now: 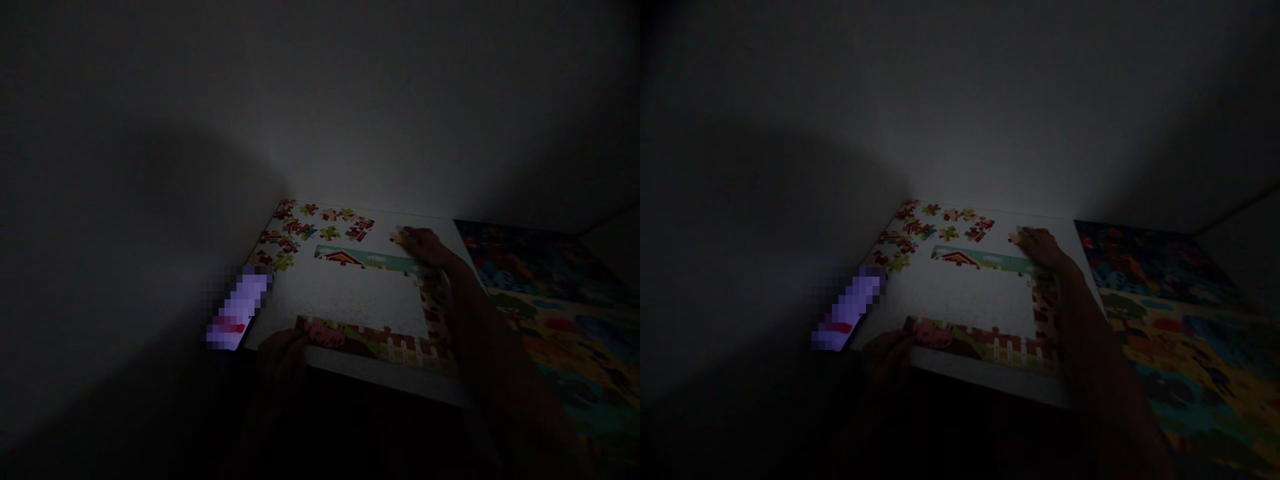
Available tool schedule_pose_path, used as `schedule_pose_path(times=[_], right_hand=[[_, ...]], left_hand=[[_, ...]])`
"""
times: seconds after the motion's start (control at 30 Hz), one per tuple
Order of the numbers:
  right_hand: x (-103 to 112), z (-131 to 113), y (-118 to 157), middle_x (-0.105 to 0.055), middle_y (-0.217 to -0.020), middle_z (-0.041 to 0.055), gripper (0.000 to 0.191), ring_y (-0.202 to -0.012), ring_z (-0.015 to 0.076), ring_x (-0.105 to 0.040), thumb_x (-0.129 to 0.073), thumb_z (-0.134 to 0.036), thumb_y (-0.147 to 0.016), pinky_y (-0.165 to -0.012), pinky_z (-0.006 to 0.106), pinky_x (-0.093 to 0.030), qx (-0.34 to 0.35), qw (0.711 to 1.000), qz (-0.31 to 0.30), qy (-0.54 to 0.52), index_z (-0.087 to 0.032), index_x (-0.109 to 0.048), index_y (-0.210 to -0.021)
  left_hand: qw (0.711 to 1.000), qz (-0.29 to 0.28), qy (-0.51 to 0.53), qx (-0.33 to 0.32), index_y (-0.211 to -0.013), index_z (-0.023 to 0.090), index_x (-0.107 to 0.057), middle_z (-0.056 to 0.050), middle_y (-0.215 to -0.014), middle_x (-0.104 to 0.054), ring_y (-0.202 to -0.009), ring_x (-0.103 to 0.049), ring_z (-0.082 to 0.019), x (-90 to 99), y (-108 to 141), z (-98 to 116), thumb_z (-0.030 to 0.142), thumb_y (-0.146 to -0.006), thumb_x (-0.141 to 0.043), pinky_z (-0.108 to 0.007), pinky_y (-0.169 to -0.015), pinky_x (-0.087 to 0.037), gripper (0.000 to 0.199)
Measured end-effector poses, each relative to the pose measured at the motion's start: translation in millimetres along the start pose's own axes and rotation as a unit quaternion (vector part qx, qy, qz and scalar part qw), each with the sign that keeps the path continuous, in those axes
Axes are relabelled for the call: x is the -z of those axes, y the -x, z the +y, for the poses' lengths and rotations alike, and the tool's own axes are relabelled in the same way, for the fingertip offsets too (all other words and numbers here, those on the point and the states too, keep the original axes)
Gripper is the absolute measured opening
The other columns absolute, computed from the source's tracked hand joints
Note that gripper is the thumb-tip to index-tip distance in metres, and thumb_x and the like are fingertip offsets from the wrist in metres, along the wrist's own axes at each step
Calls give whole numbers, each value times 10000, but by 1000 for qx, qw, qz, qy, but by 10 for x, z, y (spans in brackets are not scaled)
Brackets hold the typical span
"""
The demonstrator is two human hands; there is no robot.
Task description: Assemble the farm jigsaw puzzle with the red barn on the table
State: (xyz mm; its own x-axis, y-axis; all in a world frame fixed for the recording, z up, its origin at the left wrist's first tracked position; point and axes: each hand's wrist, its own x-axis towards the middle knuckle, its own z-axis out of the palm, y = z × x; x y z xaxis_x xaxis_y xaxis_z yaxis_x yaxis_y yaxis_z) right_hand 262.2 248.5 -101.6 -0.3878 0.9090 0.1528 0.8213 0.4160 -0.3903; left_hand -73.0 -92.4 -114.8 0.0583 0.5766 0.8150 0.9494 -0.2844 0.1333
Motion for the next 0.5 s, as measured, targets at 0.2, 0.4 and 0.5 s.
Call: schedule_pose_path(times=[0.2, 0.4, 0.5], right_hand=[[98, -80, 35, -567, -1409, 116, 529, -1255, 290, -562, -504, -476, -907, -1076, 457, -421, 14, 998, -39, -45, -211, -565, -1362], [131, -243, 42, -562, -1394, 120, 497, -1232, 284, -551, -554, -424, -885, -1046, 436, -432, -23, 999, -29, -21, -223, -590, -1338], [134, -275, 42, -572, -1356, 139, 539, -1184, 283, -563, -575, -430, -882, -1008, 420, -451, -55, 998, -29, -17, -210, -555, -1373]], left_hand=[[1000, -1, 19, 1, -968, 192, -708, -77, -935, -706, -884, -646, -188, -24, 63, -56, 153, -906, -489, -315, -817, -475, 231], [998, -52, 4, -27, -1048, 220, -679, -62, -993, -705, -901, -650, -199, -33, 141, -178, 166, -898, -512, -324, -809, -491, 231], [999, -37, 3, -12, -1035, 214, -671, -72, -994, -697, -895, -648, -212, -42, 148, -168, 164, -903, -508, -340, -795, -495, 215]])
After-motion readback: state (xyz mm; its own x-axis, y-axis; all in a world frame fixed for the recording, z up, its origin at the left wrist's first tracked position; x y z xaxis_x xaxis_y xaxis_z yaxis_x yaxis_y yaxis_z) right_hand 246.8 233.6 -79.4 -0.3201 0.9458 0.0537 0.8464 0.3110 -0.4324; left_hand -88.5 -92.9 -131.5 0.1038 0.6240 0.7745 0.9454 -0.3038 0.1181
